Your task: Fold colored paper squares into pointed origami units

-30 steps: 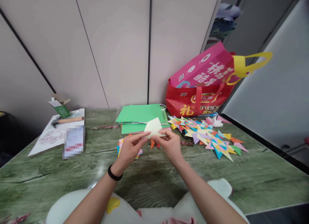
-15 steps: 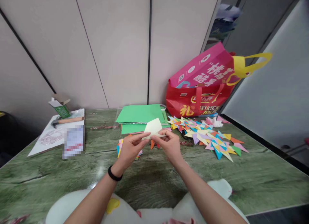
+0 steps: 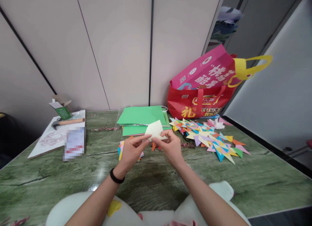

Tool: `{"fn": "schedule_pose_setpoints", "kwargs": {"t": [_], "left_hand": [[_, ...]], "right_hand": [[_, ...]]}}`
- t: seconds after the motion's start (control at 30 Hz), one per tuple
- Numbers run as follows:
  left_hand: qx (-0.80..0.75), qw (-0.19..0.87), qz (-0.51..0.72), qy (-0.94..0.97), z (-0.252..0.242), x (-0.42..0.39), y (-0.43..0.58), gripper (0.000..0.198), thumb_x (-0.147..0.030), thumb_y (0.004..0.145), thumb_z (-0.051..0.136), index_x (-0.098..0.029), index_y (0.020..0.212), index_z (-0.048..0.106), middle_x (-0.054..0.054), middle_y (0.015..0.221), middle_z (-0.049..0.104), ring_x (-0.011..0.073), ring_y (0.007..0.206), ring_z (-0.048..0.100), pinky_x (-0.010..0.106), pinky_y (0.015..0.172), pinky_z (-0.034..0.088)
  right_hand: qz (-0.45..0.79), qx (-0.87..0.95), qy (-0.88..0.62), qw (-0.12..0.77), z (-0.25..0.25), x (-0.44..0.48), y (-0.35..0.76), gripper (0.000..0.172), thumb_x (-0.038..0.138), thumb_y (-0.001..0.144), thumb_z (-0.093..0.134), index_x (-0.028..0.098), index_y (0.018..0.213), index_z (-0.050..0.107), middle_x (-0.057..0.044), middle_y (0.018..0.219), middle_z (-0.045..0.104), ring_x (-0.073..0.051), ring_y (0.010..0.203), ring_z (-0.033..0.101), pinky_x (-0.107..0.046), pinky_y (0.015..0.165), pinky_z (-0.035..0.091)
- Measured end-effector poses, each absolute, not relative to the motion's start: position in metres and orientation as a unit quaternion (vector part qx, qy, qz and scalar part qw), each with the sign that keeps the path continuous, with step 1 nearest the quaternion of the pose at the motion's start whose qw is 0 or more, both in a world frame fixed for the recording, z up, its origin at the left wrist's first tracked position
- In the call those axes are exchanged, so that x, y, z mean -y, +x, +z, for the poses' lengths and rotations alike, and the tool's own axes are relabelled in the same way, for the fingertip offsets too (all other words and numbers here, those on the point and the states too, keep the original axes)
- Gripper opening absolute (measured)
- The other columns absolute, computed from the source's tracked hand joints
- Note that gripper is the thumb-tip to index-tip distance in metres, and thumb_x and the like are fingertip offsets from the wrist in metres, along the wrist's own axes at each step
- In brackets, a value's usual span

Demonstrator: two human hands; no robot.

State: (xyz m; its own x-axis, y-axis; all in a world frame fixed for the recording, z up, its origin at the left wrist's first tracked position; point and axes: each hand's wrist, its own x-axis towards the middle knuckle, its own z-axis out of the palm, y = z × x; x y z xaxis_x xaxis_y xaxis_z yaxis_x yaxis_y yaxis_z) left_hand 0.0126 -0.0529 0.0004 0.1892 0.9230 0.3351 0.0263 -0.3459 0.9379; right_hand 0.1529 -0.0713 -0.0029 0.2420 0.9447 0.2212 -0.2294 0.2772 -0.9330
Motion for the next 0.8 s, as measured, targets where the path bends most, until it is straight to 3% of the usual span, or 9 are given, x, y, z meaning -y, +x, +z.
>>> {"fn": "schedule_pose_setpoints", "kwargs": {"t": [0.17,0.53,0.8], "left_hand": [[-0.375,0.445,0.523,0.622,-0.001,0.0527,0.0136,0.022,-0.023,0.067,0.068,-0.017,0.088,0.072,0.006,0.089,0.072,0.0187,0.08,0.065,0.024,0.07,0.051],[-0.382,0.439,0.523,0.622,-0.0033,0.0515,0.0142,0.023,-0.024,0.065,0.069,-0.018,0.087,0.072,0.006,0.087,0.072,0.0181,0.08,0.064,0.024,0.07,0.049],[-0.385,0.433,0.517,0.63,-0.0084,0.0494,0.0116,0.023,-0.027,0.066,0.069,-0.017,0.087,0.072,0.006,0.081,0.072,0.0189,0.075,0.064,0.026,0.065,0.051]], "right_hand": [[0.437,0.436,-0.395,0.681,-0.0064,0.0694,0.1524,0.045,0.029,0.055,0.075,0.022,0.069,0.033,0.008,0.055,0.056,-0.01,0.041,0.053,-0.018,0.035,0.038],[0.438,0.427,-0.391,0.687,-0.0056,0.0695,0.153,0.049,0.027,0.053,0.076,0.023,0.072,0.03,0.01,0.056,0.055,-0.01,0.042,0.054,-0.018,0.035,0.039],[0.477,0.434,-0.411,0.644,-0.0127,0.0649,0.1573,0.047,0.028,0.054,0.076,0.02,0.085,0.041,0.005,0.061,0.061,-0.01,0.042,0.054,-0.02,0.039,0.041]]}}
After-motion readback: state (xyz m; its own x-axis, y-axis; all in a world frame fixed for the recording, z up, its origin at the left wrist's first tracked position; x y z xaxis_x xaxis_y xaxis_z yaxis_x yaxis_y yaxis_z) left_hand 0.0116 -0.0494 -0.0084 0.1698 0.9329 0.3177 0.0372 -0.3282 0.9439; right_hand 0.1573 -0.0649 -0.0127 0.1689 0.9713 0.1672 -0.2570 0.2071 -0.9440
